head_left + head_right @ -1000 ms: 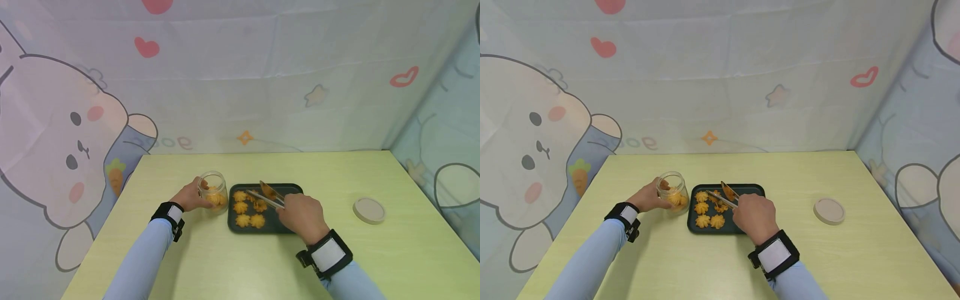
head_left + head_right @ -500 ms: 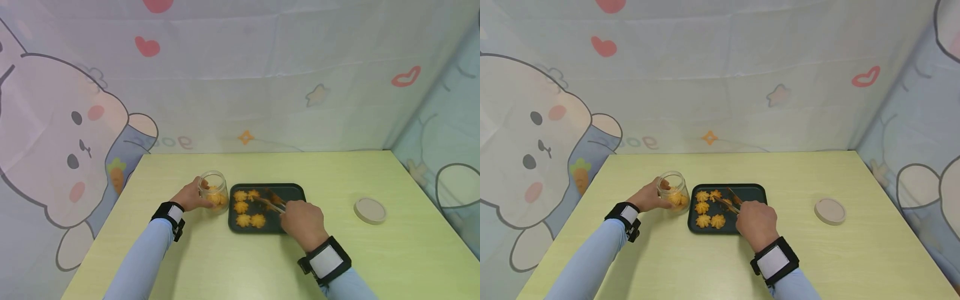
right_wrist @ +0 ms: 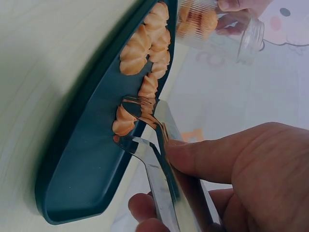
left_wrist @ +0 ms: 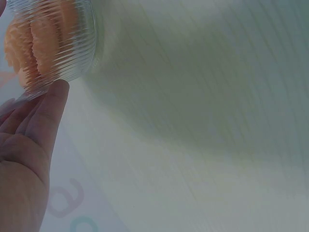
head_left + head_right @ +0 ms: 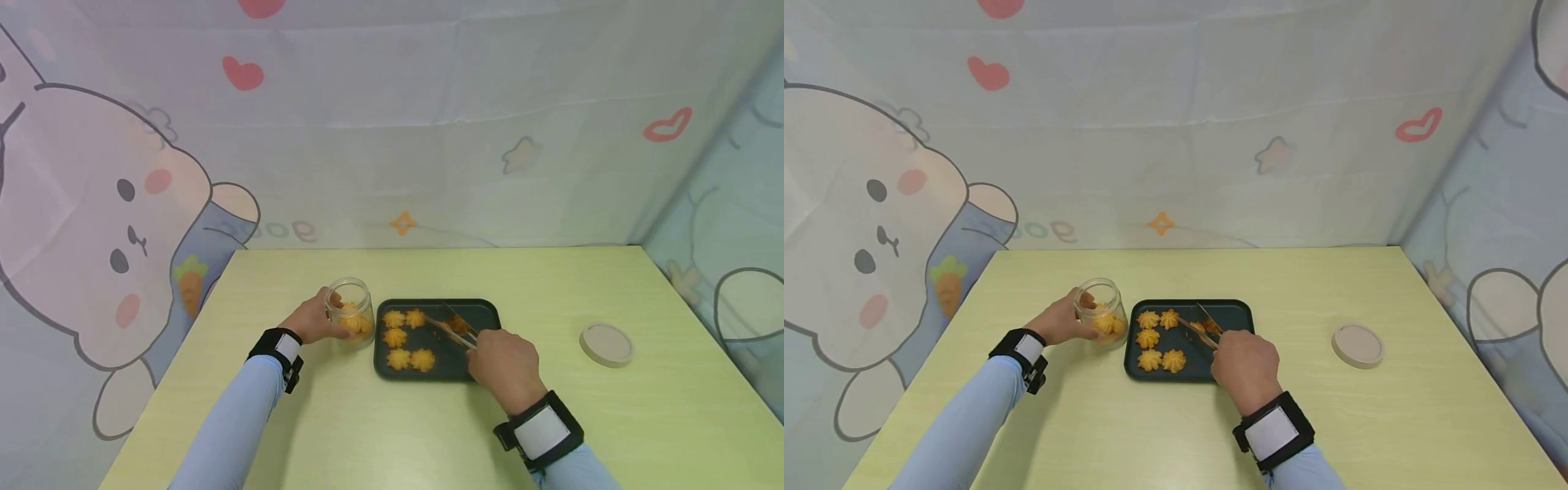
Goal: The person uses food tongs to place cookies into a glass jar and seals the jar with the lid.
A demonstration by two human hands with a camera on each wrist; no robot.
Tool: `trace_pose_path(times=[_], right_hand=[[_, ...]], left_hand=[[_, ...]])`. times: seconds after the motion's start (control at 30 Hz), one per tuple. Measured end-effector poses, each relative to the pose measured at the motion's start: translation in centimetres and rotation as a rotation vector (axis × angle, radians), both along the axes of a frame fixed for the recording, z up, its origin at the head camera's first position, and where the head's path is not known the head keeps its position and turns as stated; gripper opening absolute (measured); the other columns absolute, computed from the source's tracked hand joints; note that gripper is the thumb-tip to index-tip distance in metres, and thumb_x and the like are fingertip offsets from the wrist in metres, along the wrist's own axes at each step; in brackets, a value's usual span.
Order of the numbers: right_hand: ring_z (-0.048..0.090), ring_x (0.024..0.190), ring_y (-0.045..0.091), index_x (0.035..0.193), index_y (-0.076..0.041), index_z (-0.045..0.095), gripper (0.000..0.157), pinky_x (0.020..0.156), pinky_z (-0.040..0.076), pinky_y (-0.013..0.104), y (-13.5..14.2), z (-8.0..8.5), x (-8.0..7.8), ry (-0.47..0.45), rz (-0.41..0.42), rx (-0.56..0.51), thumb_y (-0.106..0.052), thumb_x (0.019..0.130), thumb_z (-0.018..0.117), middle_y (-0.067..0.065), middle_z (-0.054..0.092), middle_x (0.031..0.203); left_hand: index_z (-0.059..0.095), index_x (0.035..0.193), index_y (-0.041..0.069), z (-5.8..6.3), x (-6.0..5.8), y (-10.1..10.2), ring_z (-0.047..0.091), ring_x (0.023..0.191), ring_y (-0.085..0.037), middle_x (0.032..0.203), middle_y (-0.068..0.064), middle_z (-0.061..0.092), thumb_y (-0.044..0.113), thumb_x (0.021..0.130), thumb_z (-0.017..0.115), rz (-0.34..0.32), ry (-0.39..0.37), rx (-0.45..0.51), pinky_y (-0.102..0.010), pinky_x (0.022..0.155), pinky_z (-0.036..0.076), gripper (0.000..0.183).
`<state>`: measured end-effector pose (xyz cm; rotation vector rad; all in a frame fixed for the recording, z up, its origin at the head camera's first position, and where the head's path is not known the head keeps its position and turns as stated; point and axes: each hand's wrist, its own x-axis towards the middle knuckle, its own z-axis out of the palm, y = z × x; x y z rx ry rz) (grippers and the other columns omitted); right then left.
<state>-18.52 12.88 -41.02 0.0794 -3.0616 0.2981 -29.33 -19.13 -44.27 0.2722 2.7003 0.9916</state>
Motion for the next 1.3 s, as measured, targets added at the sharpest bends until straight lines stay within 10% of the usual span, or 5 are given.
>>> trace_pose_path(times=[1.3], right_hand=[[0.044, 0.036, 0.018, 0.053, -0.008, 0.058, 0.035, 0.03, 0.037, 0.033, 1.4, 0.6, -0.2, 0.119, 0.038, -0.011, -0.024, 0.08, 0.073, 0.004, 0.049, 0.042]], left_hand=[[0.044, 0.12, 0.008, -0.1, -0.2, -0.1, 0.053, 0.094, -0.028, 0.121, -0.016, 0.059, 0.028, 0.069, 0.083, -0.007, 0.005, 0.006, -0.04, 0.079, 0.046, 0.067]])
